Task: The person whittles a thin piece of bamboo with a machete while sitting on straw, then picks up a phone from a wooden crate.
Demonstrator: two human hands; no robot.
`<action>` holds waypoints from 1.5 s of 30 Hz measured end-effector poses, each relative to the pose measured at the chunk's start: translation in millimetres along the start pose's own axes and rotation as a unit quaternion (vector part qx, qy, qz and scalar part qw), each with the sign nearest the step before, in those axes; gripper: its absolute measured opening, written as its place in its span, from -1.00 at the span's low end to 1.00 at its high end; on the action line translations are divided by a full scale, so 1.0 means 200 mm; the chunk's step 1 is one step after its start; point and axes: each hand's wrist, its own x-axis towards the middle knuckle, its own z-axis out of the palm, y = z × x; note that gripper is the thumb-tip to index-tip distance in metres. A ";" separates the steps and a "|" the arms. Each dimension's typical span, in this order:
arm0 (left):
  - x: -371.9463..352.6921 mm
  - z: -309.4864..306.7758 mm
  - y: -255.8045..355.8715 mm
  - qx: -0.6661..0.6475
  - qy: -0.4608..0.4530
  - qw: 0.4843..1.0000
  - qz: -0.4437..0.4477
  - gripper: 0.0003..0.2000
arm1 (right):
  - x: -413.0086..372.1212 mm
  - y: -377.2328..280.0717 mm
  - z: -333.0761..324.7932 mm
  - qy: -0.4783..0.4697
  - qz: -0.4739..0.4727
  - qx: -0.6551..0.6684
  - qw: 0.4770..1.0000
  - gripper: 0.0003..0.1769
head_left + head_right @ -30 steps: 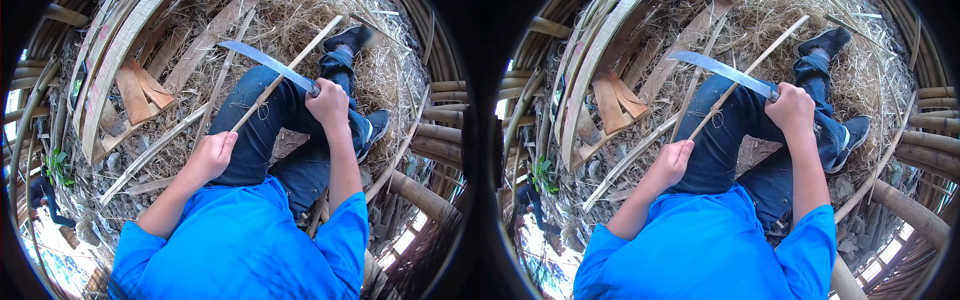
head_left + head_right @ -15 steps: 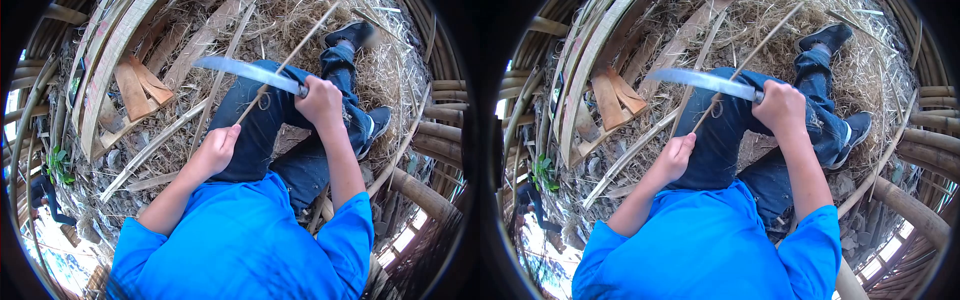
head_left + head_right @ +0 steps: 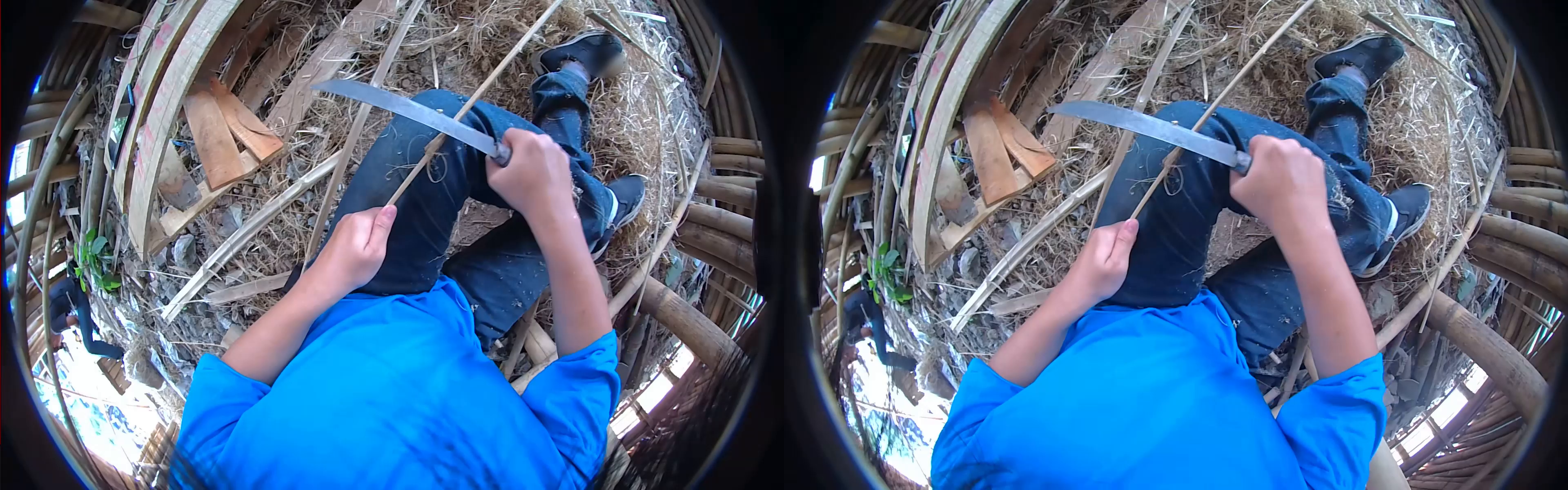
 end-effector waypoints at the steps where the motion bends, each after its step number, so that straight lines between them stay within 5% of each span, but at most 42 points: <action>1: 0.00 0.01 0.00 0.005 0.014 1.000 0.016 -0.53 | 0.01 0.02 0.02 0.026 -0.013 -0.022 0.999 -0.79; 7: 0.01 0.03 -0.03 -0.002 0.017 1.000 0.022 -0.53 | 0.11 0.08 0.03 0.034 0.010 -0.061 0.998 -0.77; 9: -0.01 0.03 -0.05 -0.009 0.020 1.000 0.015 -0.54 | 0.17 0.19 -0.04 0.017 0.112 -0.047 0.992 -0.73; 15: 0.00 0.03 -0.01 0.010 0.036 0.999 0.038 -0.56 | 0.27 0.30 -0.14 0.049 0.113 -0.105 0.987 -0.70; 17: -0.03 0.02 0.00 0.018 0.042 0.998 0.033 -0.56 | 0.35 0.41 -0.17 0.092 0.231 -0.082 0.965 -0.69; 30: -0.07 0.00 -0.03 0.021 0.038 0.997 0.068 -0.59 | 0.44 0.50 -0.40 0.094 0.265 -0.142 0.949 -0.64; 32: -0.11 0.01 -0.09 0.013 0.031 0.996 0.078 -0.60 | 0.48 0.68 -0.47 0.109 0.344 -0.130 0.923 -0.62; 37: -0.17 0.00 -0.14 0.003 0.030 0.999 0.032 -0.58 | 0.28 1.09 -0.64 0.132 0.331 -0.176 0.918 -0.64; 41: -0.10 -0.01 -0.14 -0.027 0.002 0.998 0.049 -0.57 | 0.16 1.18 -0.31 0.196 0.266 0.114 0.937 -0.74; 45: -0.10 -0.02 -0.11 -0.075 -0.021 0.996 0.037 -0.66 | 0.02 0.77 -0.05 0.191 0.165 0.319 0.914 -0.81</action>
